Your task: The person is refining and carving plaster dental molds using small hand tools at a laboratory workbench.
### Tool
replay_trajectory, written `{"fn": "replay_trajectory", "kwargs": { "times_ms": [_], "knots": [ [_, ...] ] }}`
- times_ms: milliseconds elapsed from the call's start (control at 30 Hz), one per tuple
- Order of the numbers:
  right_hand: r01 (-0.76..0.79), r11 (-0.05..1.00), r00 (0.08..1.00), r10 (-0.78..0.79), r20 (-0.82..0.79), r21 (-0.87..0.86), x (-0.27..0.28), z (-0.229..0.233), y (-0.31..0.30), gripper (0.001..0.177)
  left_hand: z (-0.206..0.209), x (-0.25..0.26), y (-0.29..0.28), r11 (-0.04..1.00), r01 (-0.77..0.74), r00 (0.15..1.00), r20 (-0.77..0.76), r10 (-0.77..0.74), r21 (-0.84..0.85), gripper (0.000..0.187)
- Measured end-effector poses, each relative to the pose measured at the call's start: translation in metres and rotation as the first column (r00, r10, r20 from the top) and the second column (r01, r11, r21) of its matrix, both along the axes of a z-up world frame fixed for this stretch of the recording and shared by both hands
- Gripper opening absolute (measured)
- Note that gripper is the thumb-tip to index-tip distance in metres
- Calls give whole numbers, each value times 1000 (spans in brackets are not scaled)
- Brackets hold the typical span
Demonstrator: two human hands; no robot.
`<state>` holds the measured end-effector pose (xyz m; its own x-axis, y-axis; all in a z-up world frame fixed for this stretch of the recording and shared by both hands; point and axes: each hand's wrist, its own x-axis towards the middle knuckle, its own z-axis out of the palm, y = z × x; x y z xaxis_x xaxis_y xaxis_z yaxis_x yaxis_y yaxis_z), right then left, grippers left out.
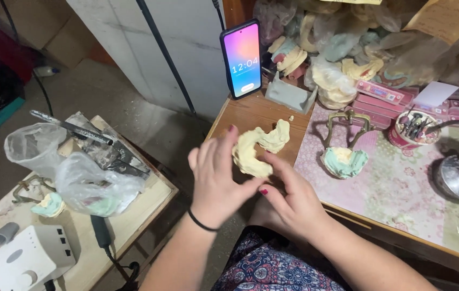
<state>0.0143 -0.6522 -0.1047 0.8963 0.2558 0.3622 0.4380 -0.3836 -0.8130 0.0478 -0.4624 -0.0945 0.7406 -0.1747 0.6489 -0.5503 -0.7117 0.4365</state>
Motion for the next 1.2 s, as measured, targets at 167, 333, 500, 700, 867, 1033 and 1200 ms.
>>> {"fn": "replay_trajectory", "kwargs": {
  "times_ms": [167,333,500,700,867,1033,1200],
  "knots": [
    [-52,844,966,178,-187,534,-3,-33,-21,40,8,-28,-11,989,53,997,-43,-60,-137,112],
    [-31,608,904,356,-238,794,-16,-37,-21,47,-5,-27,-4,770,215,869,-241,-431,-600,108],
    [-4,572,901,357,-244,820,-22,2,-13,50,-20,-35,-12,540,179,742,-247,-623,-823,104],
    [130,598,833,367,-414,791,-19,-13,-27,36,20,-60,-24,666,185,787,-297,-541,-723,71],
    [115,640,862,316,-397,759,-16,-13,-31,33,19,-63,-31,628,218,766,-268,-584,-747,70],
    [141,692,888,227,-399,708,-18,-9,-37,34,18,-65,-37,563,223,716,-258,-648,-796,68],
    [115,641,925,208,-317,758,-24,-6,-44,34,16,-65,-41,485,236,666,-223,-712,-842,66]
  ]
}}
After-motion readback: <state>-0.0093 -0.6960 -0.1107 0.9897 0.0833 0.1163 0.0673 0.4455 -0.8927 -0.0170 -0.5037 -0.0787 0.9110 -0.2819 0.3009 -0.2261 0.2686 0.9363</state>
